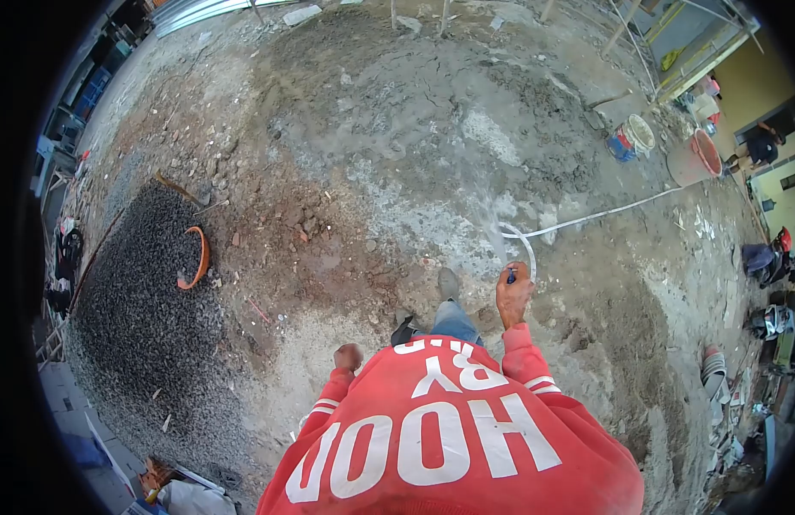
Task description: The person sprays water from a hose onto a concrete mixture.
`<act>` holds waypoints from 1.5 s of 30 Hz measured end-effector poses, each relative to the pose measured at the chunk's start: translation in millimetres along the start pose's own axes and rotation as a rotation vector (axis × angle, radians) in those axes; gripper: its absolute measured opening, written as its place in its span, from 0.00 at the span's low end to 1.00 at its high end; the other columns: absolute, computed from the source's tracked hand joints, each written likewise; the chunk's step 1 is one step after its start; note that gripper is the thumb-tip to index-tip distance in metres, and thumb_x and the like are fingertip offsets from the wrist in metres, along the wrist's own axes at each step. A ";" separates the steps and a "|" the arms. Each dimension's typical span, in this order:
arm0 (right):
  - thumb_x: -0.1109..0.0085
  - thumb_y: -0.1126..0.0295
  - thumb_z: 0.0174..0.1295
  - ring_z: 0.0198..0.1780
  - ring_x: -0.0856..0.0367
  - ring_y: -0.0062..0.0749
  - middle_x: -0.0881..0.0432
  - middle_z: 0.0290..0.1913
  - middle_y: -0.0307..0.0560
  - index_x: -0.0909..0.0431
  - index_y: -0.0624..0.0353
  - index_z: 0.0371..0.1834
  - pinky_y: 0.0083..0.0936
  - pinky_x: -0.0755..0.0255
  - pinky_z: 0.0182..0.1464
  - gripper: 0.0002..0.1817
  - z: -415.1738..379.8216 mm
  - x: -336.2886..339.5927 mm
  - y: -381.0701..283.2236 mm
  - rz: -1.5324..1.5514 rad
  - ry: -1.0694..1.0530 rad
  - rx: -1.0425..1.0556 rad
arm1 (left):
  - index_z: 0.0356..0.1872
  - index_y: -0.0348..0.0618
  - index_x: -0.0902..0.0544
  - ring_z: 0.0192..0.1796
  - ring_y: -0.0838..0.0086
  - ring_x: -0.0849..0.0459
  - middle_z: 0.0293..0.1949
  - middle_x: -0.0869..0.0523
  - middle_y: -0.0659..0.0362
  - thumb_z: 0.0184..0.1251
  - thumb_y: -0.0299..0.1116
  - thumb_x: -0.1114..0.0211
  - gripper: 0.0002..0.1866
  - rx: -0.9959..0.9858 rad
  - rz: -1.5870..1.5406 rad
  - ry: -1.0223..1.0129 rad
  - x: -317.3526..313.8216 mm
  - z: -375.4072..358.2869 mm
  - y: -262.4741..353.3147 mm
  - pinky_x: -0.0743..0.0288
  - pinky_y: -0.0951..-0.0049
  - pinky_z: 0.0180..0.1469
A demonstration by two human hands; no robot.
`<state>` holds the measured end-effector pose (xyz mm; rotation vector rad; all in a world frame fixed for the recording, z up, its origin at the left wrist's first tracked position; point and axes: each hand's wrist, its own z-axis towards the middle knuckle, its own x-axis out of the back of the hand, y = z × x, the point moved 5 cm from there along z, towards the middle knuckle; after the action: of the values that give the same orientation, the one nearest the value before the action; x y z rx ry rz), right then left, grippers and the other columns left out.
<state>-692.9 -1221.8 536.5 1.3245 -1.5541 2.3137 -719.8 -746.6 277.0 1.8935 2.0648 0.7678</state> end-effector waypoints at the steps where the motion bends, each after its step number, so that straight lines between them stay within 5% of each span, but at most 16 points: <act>1: 0.46 0.74 0.54 0.21 0.26 0.34 0.25 0.21 0.50 0.26 0.62 0.31 0.31 0.32 0.27 0.05 -3.2 -2.6 2.9 0.001 0.006 -0.009 | 0.34 0.43 0.23 0.15 0.73 0.24 0.20 0.21 0.55 0.58 0.35 0.41 0.08 0.014 0.000 0.002 0.5 0.8 0.8 0.35 0.75 0.12; 12: 0.46 0.75 0.52 0.20 0.27 0.35 0.26 0.19 0.51 0.26 0.63 0.30 0.31 0.34 0.25 0.04 -8.2 -22.9 -4.6 0.075 0.058 -0.020 | 0.36 0.44 0.23 0.16 0.73 0.25 0.21 0.22 0.54 0.61 0.36 0.41 0.08 -0.020 -0.011 -0.037 14.0 -2.2 14.8 0.37 0.78 0.12; 15: 0.46 0.74 0.53 0.19 0.29 0.27 0.26 0.19 0.47 0.26 0.63 0.31 0.27 0.36 0.23 0.05 -0.5 -29.4 28.6 0.082 0.124 -0.072 | 0.36 0.43 0.23 0.16 0.73 0.25 0.21 0.22 0.54 0.61 0.37 0.43 0.09 -0.039 0.000 -0.033 18.0 -7.3 11.9 0.38 0.78 0.12; 19: 0.48 0.73 0.55 0.19 0.26 0.28 0.24 0.20 0.46 0.27 0.63 0.35 0.26 0.33 0.21 0.07 7.9 -14.5 92.8 0.170 0.357 -0.256 | 0.37 0.41 0.23 0.16 0.71 0.25 0.22 0.22 0.53 0.60 0.34 0.45 0.09 -0.048 0.029 -0.013 18.7 -20.8 14.3 0.37 0.76 0.13; 21: 0.46 0.72 0.52 0.23 0.24 0.38 0.22 0.23 0.52 0.24 0.62 0.32 0.33 0.31 0.28 0.06 9.1 13.5 106.1 0.303 0.496 -0.424 | 0.37 0.40 0.23 0.16 0.71 0.25 0.22 0.22 0.52 0.60 0.33 0.45 0.09 -0.044 0.038 -0.016 17.7 -19.0 11.3 0.36 0.76 0.13; 25: 0.46 0.72 0.53 0.24 0.23 0.36 0.23 0.23 0.52 0.25 0.62 0.31 0.33 0.32 0.28 0.06 16.4 38.1 133.7 0.084 0.595 -0.385 | 0.37 0.39 0.23 0.17 0.69 0.24 0.23 0.22 0.51 0.59 0.33 0.46 0.10 -0.159 0.198 -0.105 21.9 -9.5 4.1 0.34 0.74 0.15; 28: 0.47 0.73 0.53 0.23 0.24 0.34 0.23 0.23 0.51 0.25 0.62 0.30 0.32 0.32 0.27 0.05 12.2 56.2 84.9 -0.007 0.532 -0.249 | 0.37 0.39 0.23 0.17 0.70 0.24 0.23 0.21 0.51 0.60 0.33 0.46 0.09 -0.084 0.150 -0.064 18.5 -3.8 2.7 0.34 0.74 0.15; 35: 0.45 0.74 0.52 0.18 0.27 0.33 0.26 0.17 0.50 0.25 0.62 0.29 0.30 0.33 0.25 0.04 -17.6 5.5 8.6 0.051 0.003 -0.057 | 0.37 0.44 0.23 0.16 0.72 0.25 0.21 0.22 0.55 0.60 0.35 0.45 0.08 -0.045 0.034 -0.035 -1.2 5.2 31.8 0.36 0.76 0.14; 38: 0.45 0.74 0.52 0.18 0.27 0.32 0.25 0.18 0.50 0.25 0.63 0.29 0.28 0.33 0.25 0.04 -34.0 -31.1 -29.9 0.298 -0.329 0.246 | 0.36 0.44 0.23 0.17 0.74 0.24 0.21 0.21 0.56 0.60 0.37 0.42 0.09 -0.082 0.031 -0.089 -11.6 10.1 37.2 0.34 0.76 0.14; 40: 0.46 0.75 0.52 0.19 0.26 0.29 0.24 0.19 0.49 0.25 0.63 0.29 0.24 0.33 0.25 0.04 -49.7 -44.5 -75.9 0.299 -0.665 0.334 | 0.37 0.43 0.23 0.18 0.74 0.23 0.22 0.19 0.56 0.59 0.37 0.41 0.10 -0.102 0.059 -0.069 -17.5 6.5 34.4 0.33 0.75 0.15; 45: 0.47 0.77 0.55 0.22 0.26 0.21 0.24 0.20 0.44 0.25 0.64 0.29 0.18 0.33 0.26 0.02 -57.4 -57.8 -158.8 0.472 -1.054 0.512 | 0.36 0.42 0.21 0.20 0.73 0.20 0.23 0.18 0.55 0.57 0.38 0.40 0.11 -0.098 0.027 0.059 -23.8 -12.1 25.0 0.27 0.73 0.20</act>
<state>-616.6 -1076.4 606.6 2.9333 -1.6094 2.4953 -701.4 -771.9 296.0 1.8714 2.0001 0.9239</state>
